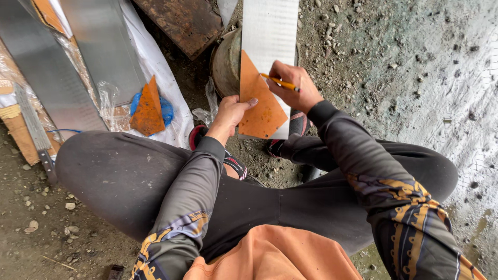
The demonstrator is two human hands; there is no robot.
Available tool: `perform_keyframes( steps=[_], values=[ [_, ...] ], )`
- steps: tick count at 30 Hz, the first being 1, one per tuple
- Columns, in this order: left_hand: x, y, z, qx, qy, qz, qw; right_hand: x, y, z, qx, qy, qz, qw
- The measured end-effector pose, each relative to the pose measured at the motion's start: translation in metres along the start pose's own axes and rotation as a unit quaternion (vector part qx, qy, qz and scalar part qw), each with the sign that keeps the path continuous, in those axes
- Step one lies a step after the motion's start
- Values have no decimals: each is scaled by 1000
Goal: The person sits on the ground and uses a pencil and an orange triangular template to mark cutting lines on a long metal sheet. They repeatedly position the template, trace its edges, and mark points on the sheet.
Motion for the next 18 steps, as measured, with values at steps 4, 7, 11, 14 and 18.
perform_keyframes(
  steps=[4,7,11,14,18],
  values=[
    [-4,2,1,-10,-23,-3,1000,4,40,7,10,19,-55,998],
    [-6,3,3,-27,-66,16,997,9,70,14,5,17,-68,998],
    [-11,5,1,8,-6,-14,1000,14,102,24,0,18,-97,995],
    [-14,10,3,-37,-75,13,996,22,124,30,0,33,-146,989],
    [-22,16,1,-23,-59,26,998,40,154,21,-105,-4,-212,972]
  ],
)
Point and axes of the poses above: each hand's wrist, its own y-axis away from the middle knuckle, its own z-axis out of the back of the hand, x = y × z, the point moved 2 cm from there along -y, towards the middle knuckle, and after that the axes turned 8 degrees about -x, right-handed, at the moved point
